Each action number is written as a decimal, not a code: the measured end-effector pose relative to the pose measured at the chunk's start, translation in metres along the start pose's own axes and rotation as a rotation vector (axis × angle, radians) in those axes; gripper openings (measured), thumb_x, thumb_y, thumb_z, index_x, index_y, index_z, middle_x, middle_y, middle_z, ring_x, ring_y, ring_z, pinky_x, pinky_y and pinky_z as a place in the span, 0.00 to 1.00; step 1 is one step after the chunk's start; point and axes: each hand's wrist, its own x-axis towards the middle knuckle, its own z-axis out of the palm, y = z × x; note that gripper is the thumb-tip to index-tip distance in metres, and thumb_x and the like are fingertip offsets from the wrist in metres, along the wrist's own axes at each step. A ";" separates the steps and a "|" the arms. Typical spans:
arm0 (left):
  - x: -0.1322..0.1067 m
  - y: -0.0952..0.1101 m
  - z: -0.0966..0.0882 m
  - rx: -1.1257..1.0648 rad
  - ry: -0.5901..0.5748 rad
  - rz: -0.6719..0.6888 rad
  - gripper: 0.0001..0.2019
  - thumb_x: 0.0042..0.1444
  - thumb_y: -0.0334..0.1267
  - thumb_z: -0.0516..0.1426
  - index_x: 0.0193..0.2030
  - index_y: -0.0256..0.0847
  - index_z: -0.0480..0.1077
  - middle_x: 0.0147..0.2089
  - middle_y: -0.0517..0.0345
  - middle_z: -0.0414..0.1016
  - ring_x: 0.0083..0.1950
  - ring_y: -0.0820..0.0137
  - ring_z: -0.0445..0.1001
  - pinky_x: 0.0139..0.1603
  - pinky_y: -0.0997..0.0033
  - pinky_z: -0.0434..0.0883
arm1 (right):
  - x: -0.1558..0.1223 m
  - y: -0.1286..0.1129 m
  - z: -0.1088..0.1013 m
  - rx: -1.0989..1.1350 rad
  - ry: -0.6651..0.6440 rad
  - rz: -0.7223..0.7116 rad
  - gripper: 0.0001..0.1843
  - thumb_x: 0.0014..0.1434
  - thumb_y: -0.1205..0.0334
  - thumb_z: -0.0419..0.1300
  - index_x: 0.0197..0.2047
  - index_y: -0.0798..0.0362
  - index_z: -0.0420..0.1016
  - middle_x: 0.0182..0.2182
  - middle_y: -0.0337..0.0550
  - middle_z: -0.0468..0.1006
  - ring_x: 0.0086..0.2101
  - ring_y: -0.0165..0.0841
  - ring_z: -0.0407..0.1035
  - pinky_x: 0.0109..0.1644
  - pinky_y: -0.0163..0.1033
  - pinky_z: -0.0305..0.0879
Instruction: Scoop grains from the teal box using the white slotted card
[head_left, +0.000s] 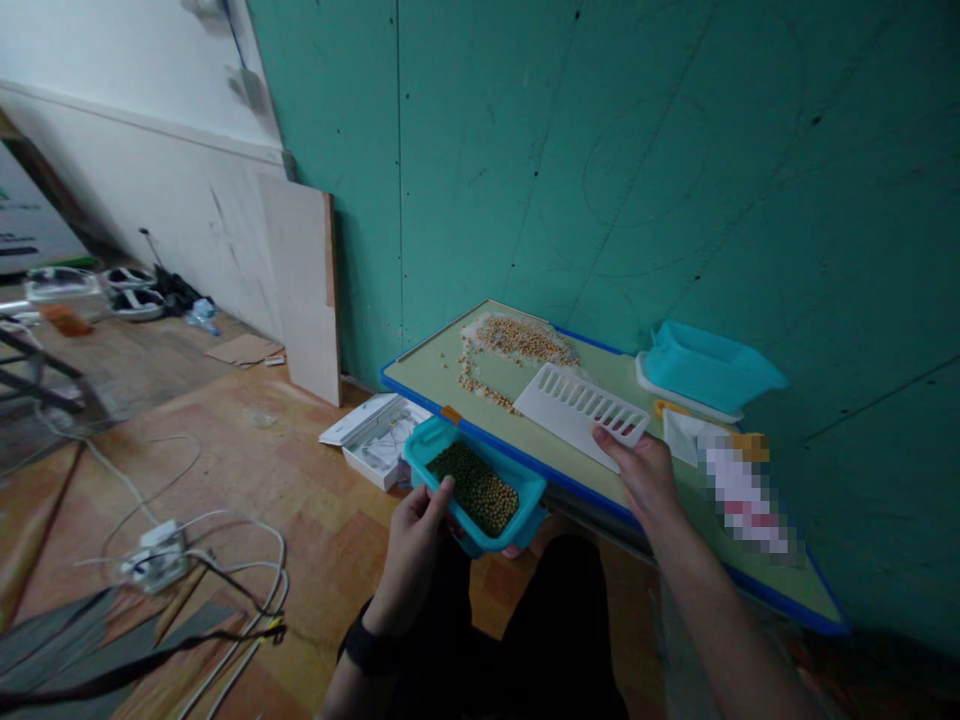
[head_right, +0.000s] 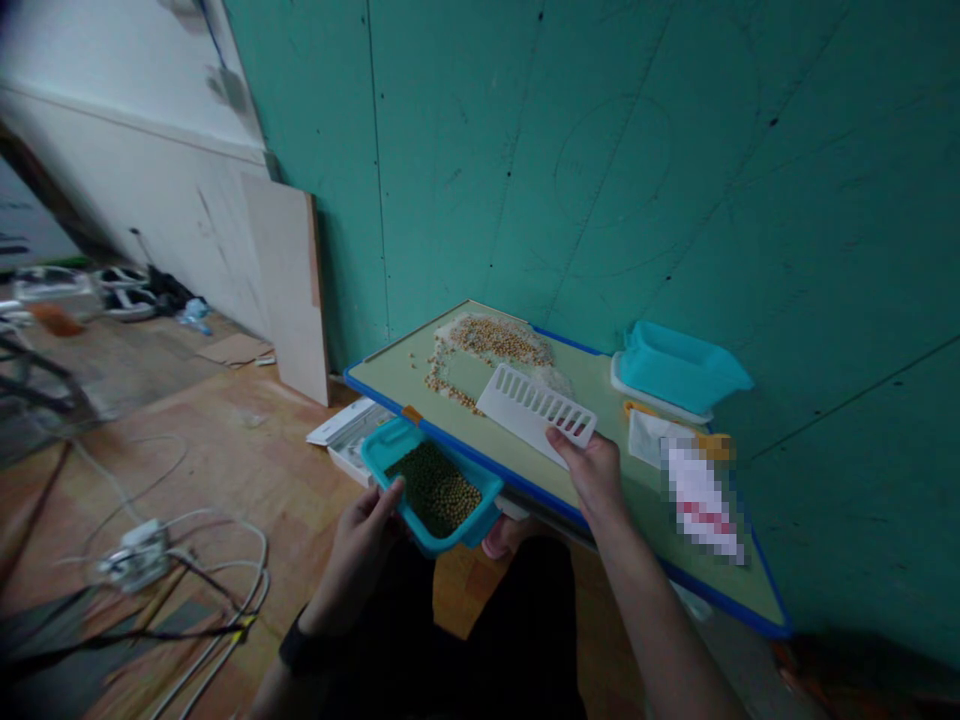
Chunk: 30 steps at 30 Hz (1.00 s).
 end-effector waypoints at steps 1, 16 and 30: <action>0.000 0.000 0.000 -0.001 0.004 0.001 0.23 0.50 0.57 0.69 0.27 0.38 0.70 0.20 0.65 0.68 0.21 0.75 0.66 0.22 0.76 0.67 | 0.000 0.000 0.000 0.004 -0.007 0.002 0.27 0.43 0.43 0.75 0.41 0.54 0.84 0.40 0.49 0.86 0.46 0.48 0.78 0.56 0.54 0.71; 0.004 0.008 0.007 0.002 0.028 -0.008 0.25 0.45 0.59 0.70 0.24 0.40 0.68 0.18 0.64 0.69 0.19 0.73 0.69 0.21 0.74 0.68 | -0.019 -0.011 0.013 -0.016 -0.138 -0.050 0.21 0.47 0.44 0.73 0.38 0.51 0.85 0.38 0.47 0.86 0.42 0.48 0.80 0.52 0.53 0.73; 0.004 0.010 0.011 -0.007 0.024 0.000 0.26 0.43 0.60 0.71 0.22 0.40 0.66 0.16 0.64 0.69 0.18 0.73 0.70 0.20 0.75 0.67 | 0.003 -0.019 0.018 0.002 0.014 -0.094 0.26 0.45 0.44 0.74 0.41 0.53 0.84 0.42 0.49 0.86 0.49 0.49 0.77 0.58 0.54 0.70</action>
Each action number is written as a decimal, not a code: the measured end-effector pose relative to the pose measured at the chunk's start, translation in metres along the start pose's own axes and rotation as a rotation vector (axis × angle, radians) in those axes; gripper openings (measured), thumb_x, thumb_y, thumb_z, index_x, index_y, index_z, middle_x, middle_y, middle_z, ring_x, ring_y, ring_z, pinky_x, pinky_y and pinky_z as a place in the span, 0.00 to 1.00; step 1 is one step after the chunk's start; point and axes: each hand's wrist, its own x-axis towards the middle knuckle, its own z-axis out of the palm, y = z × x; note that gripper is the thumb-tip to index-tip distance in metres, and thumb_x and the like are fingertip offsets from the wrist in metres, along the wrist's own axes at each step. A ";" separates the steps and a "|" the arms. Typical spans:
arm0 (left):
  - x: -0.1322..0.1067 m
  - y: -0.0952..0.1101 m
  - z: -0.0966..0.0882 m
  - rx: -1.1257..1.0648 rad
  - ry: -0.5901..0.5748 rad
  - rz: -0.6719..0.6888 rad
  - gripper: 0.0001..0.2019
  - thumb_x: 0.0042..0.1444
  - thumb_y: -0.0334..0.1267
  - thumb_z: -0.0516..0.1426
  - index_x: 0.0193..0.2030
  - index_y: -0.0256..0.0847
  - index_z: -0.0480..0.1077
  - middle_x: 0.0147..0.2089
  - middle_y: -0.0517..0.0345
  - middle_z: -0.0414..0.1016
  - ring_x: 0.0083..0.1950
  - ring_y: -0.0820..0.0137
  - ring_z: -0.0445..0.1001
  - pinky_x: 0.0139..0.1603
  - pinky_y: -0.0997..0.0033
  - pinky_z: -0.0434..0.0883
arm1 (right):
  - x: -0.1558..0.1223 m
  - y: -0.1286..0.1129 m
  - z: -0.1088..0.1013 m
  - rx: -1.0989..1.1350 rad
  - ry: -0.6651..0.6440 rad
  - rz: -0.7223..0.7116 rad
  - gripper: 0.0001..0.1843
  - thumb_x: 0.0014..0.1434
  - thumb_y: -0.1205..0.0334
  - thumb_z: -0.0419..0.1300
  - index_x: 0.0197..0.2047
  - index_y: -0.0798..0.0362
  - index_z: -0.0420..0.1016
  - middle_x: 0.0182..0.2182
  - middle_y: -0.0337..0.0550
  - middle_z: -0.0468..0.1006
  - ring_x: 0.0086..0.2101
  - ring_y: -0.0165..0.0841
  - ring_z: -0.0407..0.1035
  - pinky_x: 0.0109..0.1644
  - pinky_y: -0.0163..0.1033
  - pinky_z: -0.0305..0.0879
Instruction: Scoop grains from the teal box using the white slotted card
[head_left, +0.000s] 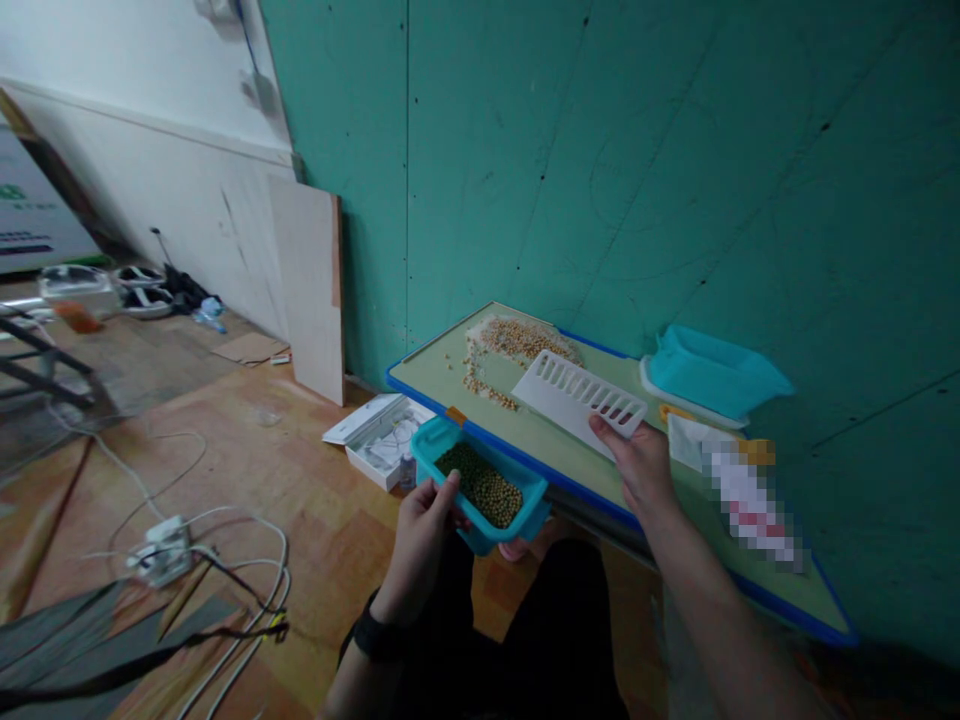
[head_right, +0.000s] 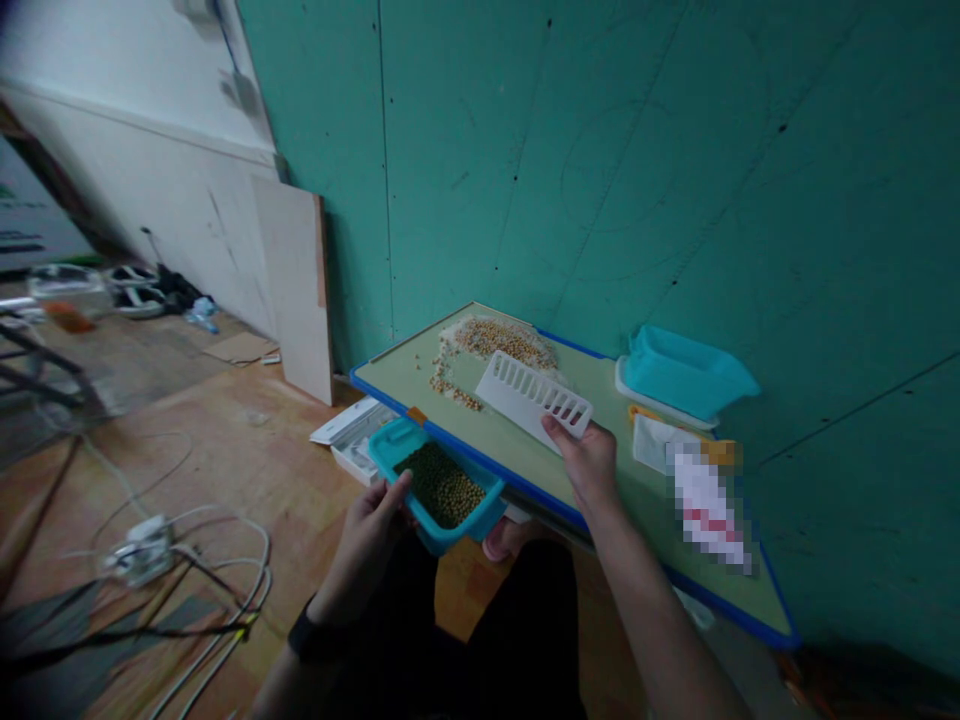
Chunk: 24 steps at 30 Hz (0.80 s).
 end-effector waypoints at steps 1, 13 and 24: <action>0.000 -0.001 -0.001 -0.001 -0.004 0.005 0.26 0.44 0.59 0.70 0.23 0.40 0.67 0.16 0.64 0.69 0.18 0.73 0.70 0.20 0.75 0.67 | 0.004 0.002 -0.001 -0.003 -0.006 0.005 0.26 0.45 0.44 0.74 0.42 0.53 0.84 0.42 0.49 0.86 0.49 0.49 0.77 0.58 0.55 0.69; -0.001 -0.002 -0.003 -0.018 -0.013 -0.022 0.26 0.43 0.60 0.71 0.23 0.40 0.68 0.16 0.64 0.70 0.17 0.73 0.69 0.20 0.75 0.67 | 0.007 0.010 0.000 0.023 -0.062 0.046 0.26 0.44 0.45 0.75 0.41 0.53 0.84 0.42 0.49 0.86 0.48 0.49 0.78 0.57 0.54 0.70; -0.002 -0.002 -0.003 -0.008 -0.008 -0.020 0.26 0.43 0.60 0.71 0.23 0.40 0.67 0.16 0.64 0.70 0.18 0.74 0.70 0.20 0.76 0.68 | 0.004 0.007 0.002 0.031 -0.112 0.070 0.27 0.42 0.43 0.76 0.40 0.53 0.84 0.41 0.49 0.86 0.48 0.50 0.78 0.58 0.55 0.69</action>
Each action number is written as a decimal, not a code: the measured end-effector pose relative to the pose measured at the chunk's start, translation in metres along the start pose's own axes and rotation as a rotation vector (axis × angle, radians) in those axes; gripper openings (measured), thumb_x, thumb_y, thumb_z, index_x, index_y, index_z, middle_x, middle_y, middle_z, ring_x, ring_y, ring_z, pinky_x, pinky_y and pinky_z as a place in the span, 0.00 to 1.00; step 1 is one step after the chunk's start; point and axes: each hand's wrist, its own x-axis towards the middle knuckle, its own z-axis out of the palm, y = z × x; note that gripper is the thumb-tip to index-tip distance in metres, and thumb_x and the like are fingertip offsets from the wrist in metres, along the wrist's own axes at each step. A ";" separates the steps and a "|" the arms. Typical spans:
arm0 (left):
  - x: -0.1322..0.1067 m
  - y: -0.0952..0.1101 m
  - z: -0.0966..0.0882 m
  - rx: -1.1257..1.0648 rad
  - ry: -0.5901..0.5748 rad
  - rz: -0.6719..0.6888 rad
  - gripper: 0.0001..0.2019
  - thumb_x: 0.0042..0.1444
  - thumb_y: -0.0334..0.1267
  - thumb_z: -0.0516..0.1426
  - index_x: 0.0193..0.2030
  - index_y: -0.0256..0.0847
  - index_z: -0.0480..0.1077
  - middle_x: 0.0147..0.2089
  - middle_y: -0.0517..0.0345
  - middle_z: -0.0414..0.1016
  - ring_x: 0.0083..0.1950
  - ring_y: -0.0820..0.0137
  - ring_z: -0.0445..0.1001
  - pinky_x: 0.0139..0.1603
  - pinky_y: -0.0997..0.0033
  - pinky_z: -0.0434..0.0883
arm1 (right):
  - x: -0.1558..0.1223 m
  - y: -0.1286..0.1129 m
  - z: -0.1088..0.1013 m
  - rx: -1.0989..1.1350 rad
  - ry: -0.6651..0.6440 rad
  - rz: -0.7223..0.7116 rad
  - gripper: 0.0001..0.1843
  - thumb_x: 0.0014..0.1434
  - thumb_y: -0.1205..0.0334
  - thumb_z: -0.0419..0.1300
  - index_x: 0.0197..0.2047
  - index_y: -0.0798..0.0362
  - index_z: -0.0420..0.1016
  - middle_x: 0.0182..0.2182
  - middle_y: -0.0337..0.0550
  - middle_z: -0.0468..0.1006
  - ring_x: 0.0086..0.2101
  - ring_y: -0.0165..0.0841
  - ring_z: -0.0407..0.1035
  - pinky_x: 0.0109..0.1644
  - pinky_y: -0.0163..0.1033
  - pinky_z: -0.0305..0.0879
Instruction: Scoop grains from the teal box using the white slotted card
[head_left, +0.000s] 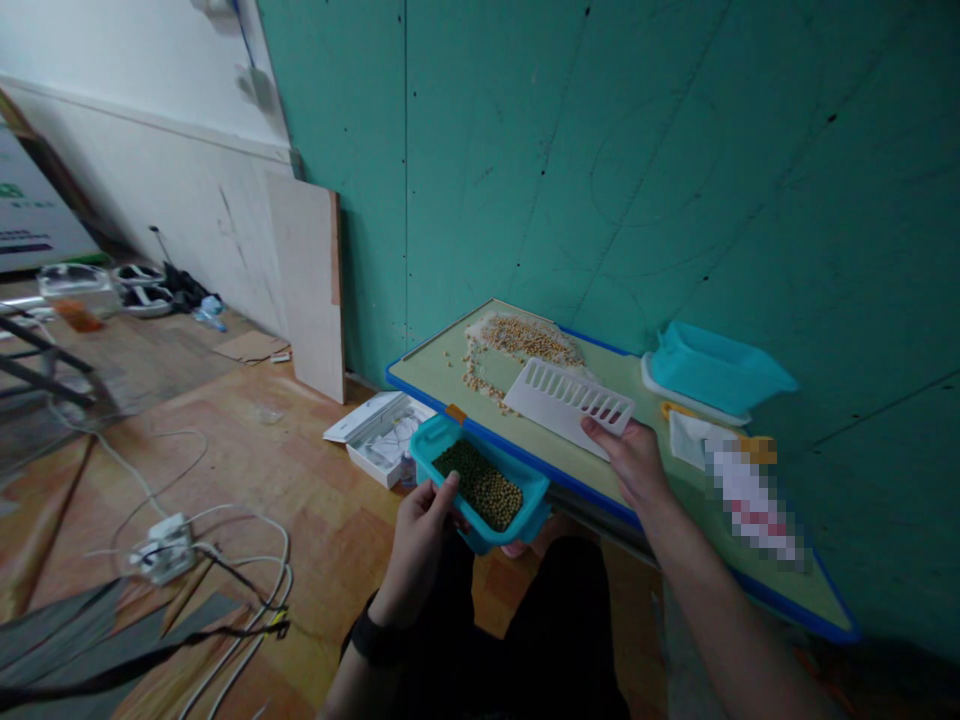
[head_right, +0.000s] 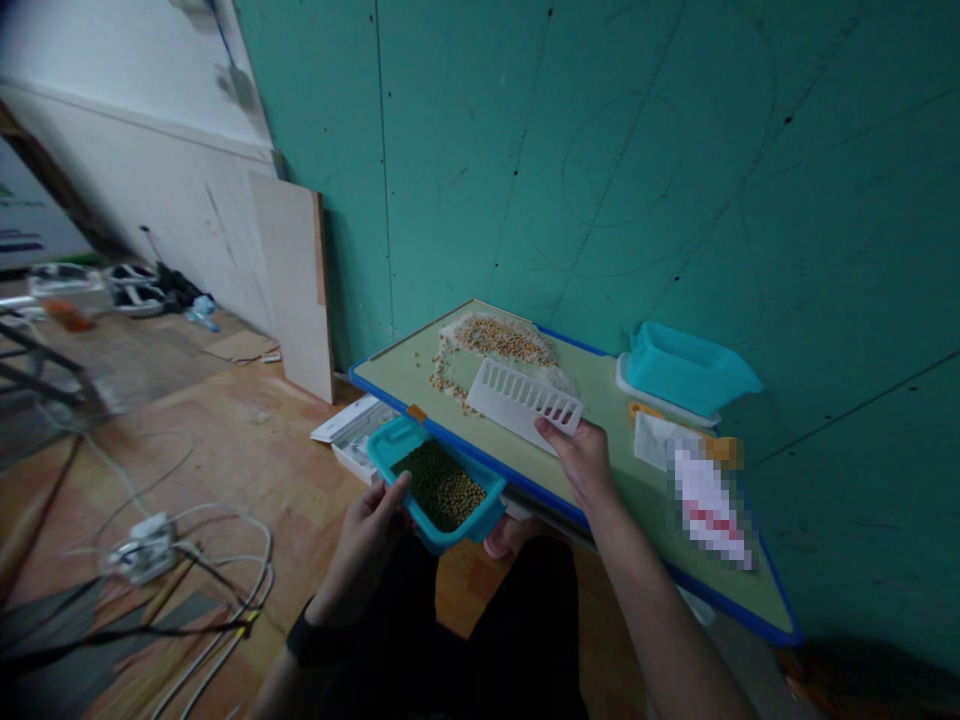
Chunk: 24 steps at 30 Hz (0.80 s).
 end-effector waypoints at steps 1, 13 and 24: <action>0.000 0.000 0.000 0.000 0.004 -0.005 0.27 0.43 0.60 0.71 0.23 0.40 0.67 0.16 0.64 0.69 0.17 0.74 0.70 0.20 0.76 0.67 | 0.000 0.000 0.000 0.000 -0.003 0.000 0.27 0.42 0.42 0.76 0.39 0.53 0.85 0.40 0.49 0.86 0.47 0.49 0.78 0.58 0.55 0.69; 0.002 -0.004 -0.001 -0.023 -0.004 -0.009 0.25 0.44 0.59 0.71 0.24 0.40 0.67 0.17 0.65 0.70 0.18 0.74 0.69 0.21 0.77 0.68 | -0.004 0.001 0.001 -0.009 -0.075 -0.028 0.23 0.43 0.43 0.76 0.38 0.51 0.85 0.38 0.47 0.86 0.44 0.47 0.79 0.57 0.54 0.70; -0.001 0.003 0.002 -0.001 0.000 -0.015 0.26 0.42 0.60 0.71 0.24 0.40 0.68 0.17 0.64 0.70 0.19 0.74 0.70 0.21 0.76 0.68 | -0.027 0.003 -0.007 -0.014 -0.027 -0.012 0.22 0.46 0.44 0.74 0.38 0.52 0.85 0.38 0.48 0.86 0.43 0.47 0.79 0.54 0.53 0.72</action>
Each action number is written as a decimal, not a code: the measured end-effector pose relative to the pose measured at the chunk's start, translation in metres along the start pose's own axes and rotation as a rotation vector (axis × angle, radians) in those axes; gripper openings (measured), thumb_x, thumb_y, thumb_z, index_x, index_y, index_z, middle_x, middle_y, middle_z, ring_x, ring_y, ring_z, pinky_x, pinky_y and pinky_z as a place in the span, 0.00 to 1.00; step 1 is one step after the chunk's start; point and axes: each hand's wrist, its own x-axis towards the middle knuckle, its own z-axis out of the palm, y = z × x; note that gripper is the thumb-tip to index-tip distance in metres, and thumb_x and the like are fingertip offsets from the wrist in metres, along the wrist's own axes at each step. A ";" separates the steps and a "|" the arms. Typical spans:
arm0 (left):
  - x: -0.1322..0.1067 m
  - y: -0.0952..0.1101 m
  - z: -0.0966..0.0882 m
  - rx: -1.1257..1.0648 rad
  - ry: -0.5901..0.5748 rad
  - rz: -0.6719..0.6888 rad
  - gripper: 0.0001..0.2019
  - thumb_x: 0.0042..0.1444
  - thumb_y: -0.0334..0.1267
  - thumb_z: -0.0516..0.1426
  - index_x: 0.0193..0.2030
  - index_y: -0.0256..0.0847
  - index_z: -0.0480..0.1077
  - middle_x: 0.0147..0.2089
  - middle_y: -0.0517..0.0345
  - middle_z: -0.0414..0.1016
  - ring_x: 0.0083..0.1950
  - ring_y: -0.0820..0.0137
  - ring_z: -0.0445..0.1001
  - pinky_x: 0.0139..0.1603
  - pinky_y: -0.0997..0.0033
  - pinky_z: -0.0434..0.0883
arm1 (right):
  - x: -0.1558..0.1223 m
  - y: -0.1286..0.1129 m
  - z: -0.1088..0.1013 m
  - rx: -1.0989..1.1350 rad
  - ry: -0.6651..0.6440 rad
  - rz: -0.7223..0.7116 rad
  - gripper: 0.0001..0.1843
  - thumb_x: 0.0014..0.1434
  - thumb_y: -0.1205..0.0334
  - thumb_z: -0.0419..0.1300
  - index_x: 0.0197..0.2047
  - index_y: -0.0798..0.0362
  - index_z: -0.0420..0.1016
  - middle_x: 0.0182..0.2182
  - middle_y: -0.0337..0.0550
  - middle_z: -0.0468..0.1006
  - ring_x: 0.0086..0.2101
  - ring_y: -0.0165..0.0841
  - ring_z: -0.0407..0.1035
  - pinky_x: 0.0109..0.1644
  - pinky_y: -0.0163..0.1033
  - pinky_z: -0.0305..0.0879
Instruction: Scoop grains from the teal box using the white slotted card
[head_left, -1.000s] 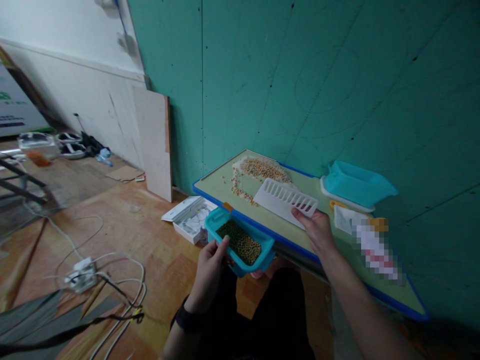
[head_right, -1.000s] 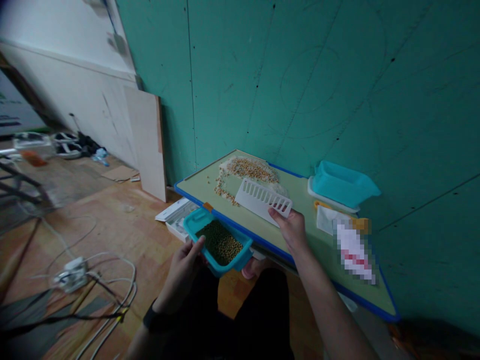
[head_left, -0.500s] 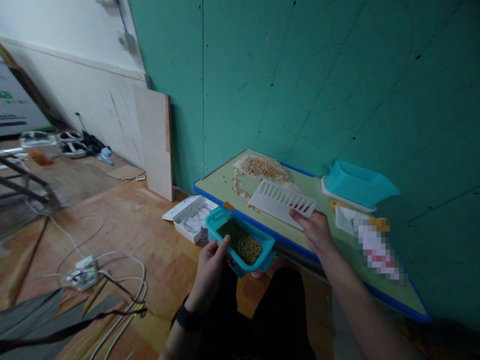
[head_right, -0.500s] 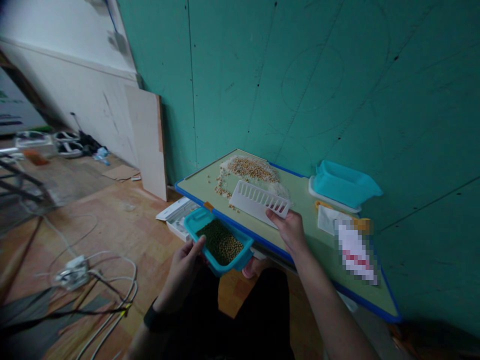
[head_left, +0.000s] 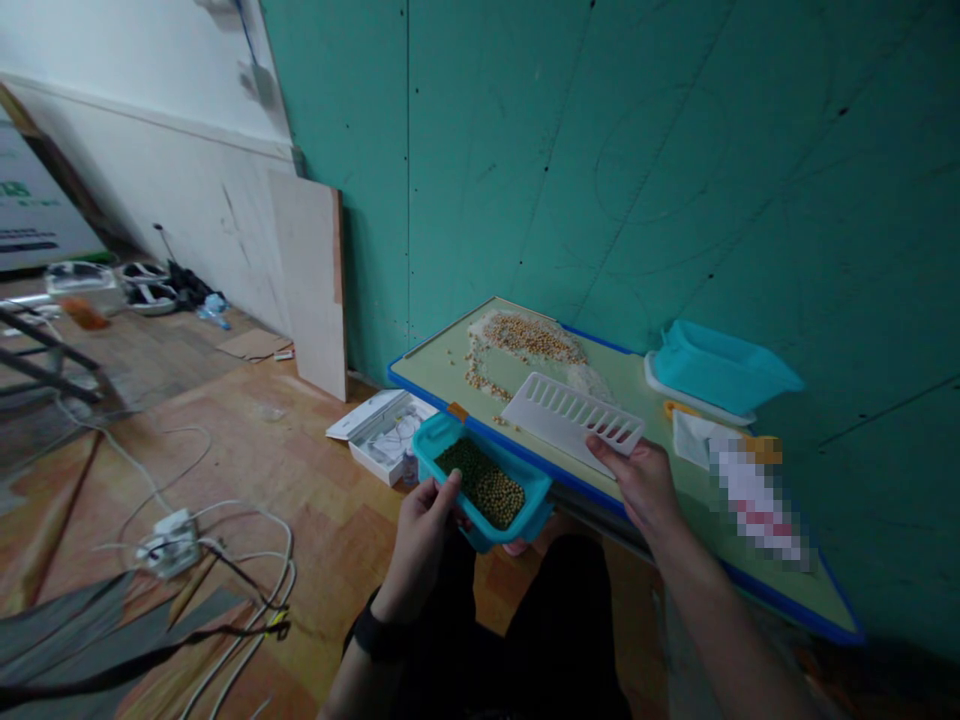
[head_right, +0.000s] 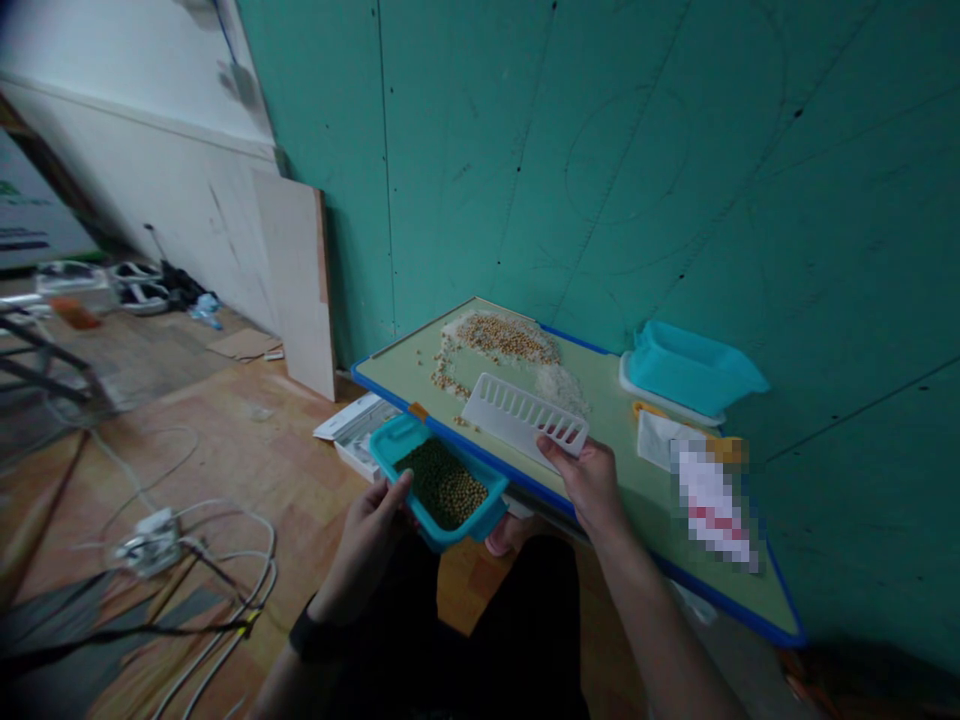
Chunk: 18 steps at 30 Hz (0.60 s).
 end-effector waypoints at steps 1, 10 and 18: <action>0.000 0.000 0.000 0.001 0.002 -0.002 0.26 0.42 0.60 0.71 0.23 0.40 0.67 0.17 0.64 0.70 0.19 0.74 0.70 0.22 0.76 0.68 | -0.002 0.000 -0.001 -0.005 0.006 -0.001 0.22 0.46 0.44 0.74 0.38 0.52 0.85 0.38 0.48 0.86 0.43 0.47 0.79 0.54 0.53 0.72; 0.001 0.001 0.002 0.000 0.003 0.011 0.27 0.42 0.61 0.71 0.23 0.40 0.67 0.16 0.64 0.70 0.18 0.74 0.69 0.21 0.76 0.67 | -0.012 -0.005 -0.001 -0.065 -0.017 0.004 0.22 0.47 0.43 0.74 0.37 0.52 0.85 0.37 0.49 0.86 0.41 0.48 0.80 0.51 0.53 0.74; 0.001 0.004 0.003 0.002 0.011 0.000 0.27 0.40 0.61 0.71 0.22 0.41 0.66 0.16 0.64 0.70 0.18 0.74 0.69 0.21 0.77 0.66 | -0.025 -0.014 0.010 -0.037 -0.033 -0.044 0.18 0.50 0.46 0.73 0.37 0.52 0.85 0.38 0.47 0.86 0.41 0.46 0.80 0.52 0.51 0.74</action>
